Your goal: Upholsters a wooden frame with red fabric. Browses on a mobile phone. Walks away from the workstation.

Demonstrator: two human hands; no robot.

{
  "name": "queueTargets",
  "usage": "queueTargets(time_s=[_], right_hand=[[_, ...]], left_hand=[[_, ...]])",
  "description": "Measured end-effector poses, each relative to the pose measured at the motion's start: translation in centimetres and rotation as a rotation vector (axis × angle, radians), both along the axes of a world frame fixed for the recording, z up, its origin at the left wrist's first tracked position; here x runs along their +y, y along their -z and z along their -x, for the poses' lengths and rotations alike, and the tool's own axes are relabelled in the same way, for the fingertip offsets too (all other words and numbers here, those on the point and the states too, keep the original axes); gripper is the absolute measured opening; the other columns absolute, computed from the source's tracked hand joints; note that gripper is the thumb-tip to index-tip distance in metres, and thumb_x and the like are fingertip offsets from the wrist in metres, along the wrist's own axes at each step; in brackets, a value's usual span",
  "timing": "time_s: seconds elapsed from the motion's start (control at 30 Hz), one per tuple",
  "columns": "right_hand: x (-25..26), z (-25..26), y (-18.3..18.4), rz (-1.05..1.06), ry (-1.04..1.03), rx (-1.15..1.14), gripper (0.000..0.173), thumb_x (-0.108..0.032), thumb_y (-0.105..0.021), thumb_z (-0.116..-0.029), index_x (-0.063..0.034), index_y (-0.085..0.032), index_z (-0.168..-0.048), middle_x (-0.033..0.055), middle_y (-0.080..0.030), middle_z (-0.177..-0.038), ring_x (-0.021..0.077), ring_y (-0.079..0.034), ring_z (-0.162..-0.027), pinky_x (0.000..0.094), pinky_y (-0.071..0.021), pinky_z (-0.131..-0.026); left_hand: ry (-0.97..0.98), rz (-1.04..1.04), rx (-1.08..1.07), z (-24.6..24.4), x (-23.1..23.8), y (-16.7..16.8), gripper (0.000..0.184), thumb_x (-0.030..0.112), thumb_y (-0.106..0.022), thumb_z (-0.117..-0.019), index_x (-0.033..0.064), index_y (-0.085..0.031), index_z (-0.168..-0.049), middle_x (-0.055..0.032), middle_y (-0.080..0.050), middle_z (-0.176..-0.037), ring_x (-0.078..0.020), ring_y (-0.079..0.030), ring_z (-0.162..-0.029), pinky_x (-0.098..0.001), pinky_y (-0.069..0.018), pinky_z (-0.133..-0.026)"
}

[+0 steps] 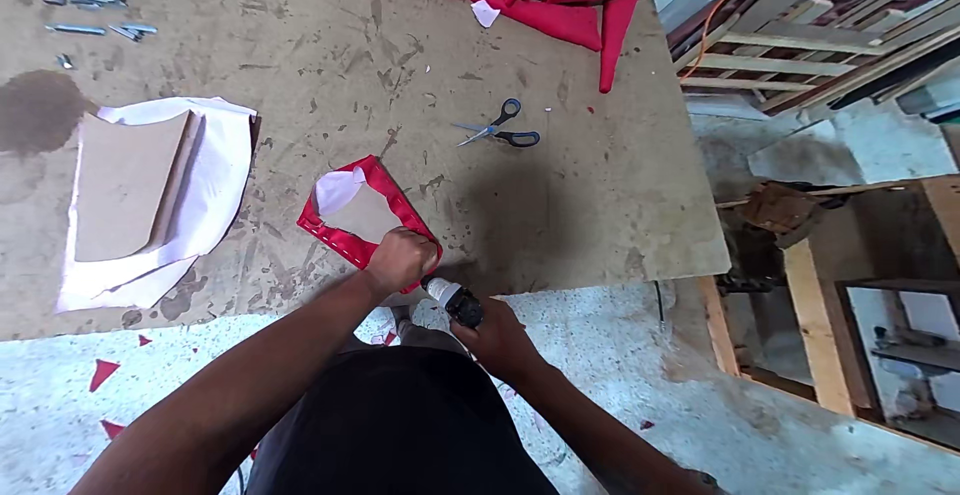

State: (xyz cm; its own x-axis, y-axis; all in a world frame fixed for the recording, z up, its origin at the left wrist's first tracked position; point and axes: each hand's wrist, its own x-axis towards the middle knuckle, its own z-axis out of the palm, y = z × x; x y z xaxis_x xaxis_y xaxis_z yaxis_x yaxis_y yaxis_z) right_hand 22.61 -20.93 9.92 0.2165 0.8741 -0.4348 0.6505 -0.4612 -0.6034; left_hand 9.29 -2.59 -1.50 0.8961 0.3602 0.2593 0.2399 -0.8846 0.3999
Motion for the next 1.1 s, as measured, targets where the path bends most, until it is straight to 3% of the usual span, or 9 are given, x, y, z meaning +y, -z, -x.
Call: queueTargets(time_s=[0.17, 0.3, 0.43, 0.5, 0.63, 0.83, 0.97, 1.03, 1.1], right_hand=[[0.0, 1.6, -0.6, 0.078, 0.05, 0.009, 0.037, -0.04, -0.065, -0.0917, -0.0099, -0.069, -0.112, 0.0052, -0.072, -0.093, 0.0168, -0.071, -0.089, 0.0408, -0.0584, -0.083], [0.2, 3.0, -0.9, 0.118, 0.037, 0.066, 0.041, -0.037, -0.066, -0.0915, -0.0084, -0.069, -0.12, 0.0074, -0.073, -0.104, 0.018, -0.071, -0.099, 0.041, -0.0569, -0.092], [-0.8, 3.5, -0.6, 0.014, 0.064, 0.041, 0.037, -0.039, -0.065, -0.0911, -0.0112, -0.071, -0.114, 0.0034, -0.074, -0.099, 0.0134, -0.071, -0.093, 0.0375, -0.0581, -0.086], [-1.4, 3.4, -0.8, -0.092, 0.078, 0.028, 0.036, -0.037, -0.067, -0.0915, -0.0102, -0.071, -0.115, 0.0031, -0.074, -0.097, 0.0121, -0.071, -0.091, 0.0361, -0.0593, -0.084], [-0.3, 3.4, 0.0, -0.149, 0.154, 0.009, 0.029, -0.035, -0.067, -0.0914, -0.0132, -0.071, -0.11, -0.0012, -0.073, -0.09, 0.0081, -0.07, -0.083, 0.0348, -0.0606, -0.077], [0.7, 3.5, -0.9, -0.048, 0.314, 0.068, 0.029, -0.041, -0.068, -0.0938, -0.0145, -0.072, -0.105, -0.0028, -0.073, -0.084, 0.0109, -0.071, -0.072, 0.0392, -0.0634, -0.07], [1.2, 0.2, -2.7, -0.078, 0.396, -0.143, 0.034, -0.037, -0.071, -0.0933, -0.0075, -0.07, -0.11, 0.0074, -0.071, -0.083, 0.0231, -0.07, -0.073, 0.0524, -0.0601, -0.068], [2.5, -2.8, -2.4, -0.038, 0.386, -0.332, 0.041, -0.028, -0.072, -0.092, -0.0026, -0.065, -0.124, 0.0191, -0.071, -0.1, 0.0368, -0.07, -0.089, 0.0645, -0.0562, -0.078], [3.7, -6.5, -0.8, -0.046, 0.355, -0.489, 0.052, -0.019, -0.074, -0.0889, -0.0012, -0.059, -0.135, 0.0262, -0.064, -0.123, 0.0452, -0.067, -0.105, 0.0685, -0.0546, -0.086]], left_hand=[[-0.017, 0.029, -0.006, 0.1, -0.2, 0.0, 0.033, 0.023, -0.055, -0.099, 0.0101, -0.061, -0.069, -0.0035, -0.065, -0.066, -0.02, -0.068, -0.07, -0.0415, -0.0568, -0.07], [-0.024, 0.027, -0.004, 0.0, -0.2, -0.1, 0.035, 0.024, -0.054, -0.0996, 0.0103, -0.06, -0.068, -0.0031, -0.065, -0.066, -0.0191, -0.068, -0.069, -0.0406, -0.0559, -0.07], [-0.058, 0.074, -0.053, -0.2, -0.1, -0.2, 0.037, 0.026, -0.057, -0.099, 0.0114, -0.058, -0.065, -0.0017, -0.062, -0.064, -0.0175, -0.066, -0.066, -0.0396, -0.0549, -0.066], [-0.132, 0.205, -0.14, -0.3, 0.3, -0.7, 0.043, 0.029, -0.059, -0.0987, 0.0116, -0.051, -0.06, -0.0015, -0.056, -0.059, -0.0176, -0.061, -0.059, -0.0402, -0.0515, -0.057], [-0.281, 0.722, -0.381, 1.2, 2.2, -3.4, 0.047, 0.032, -0.067, -0.0982, 0.0128, -0.047, -0.06, 0.0002, -0.049, -0.057, -0.0142, -0.051, -0.054, -0.0364, -0.0439, -0.051], [-0.465, 0.725, -0.532, 14.0, 5.0, -7.7, 0.039, 0.024, -0.066, -0.0997, 0.0138, -0.053, -0.064, 0.0023, -0.051, -0.059, -0.01, -0.047, -0.051, -0.0275, -0.0409, -0.047], [-0.781, 0.676, -0.484, 23.7, 6.1, -7.3, 0.04, 0.034, -0.063, -0.1002, 0.0158, -0.057, -0.065, 0.0022, -0.054, -0.056, -0.0113, -0.05, -0.047, -0.0287, -0.0427, -0.045], [-0.868, 0.705, -0.465, 26.8, 6.8, -7.1, 0.041, 0.035, -0.062, -0.1005, 0.015, -0.056, -0.065, 0.0005, -0.054, -0.056, -0.0132, -0.05, -0.046, -0.0301, -0.0424, -0.045], [-0.884, 0.75, -0.438, 27.7, 7.5, -6.9, 0.039, 0.034, -0.062, -0.1, 0.0137, -0.059, -0.067, -0.0009, -0.058, -0.059, -0.015, -0.055, -0.05, -0.033, -0.0471, -0.048]])
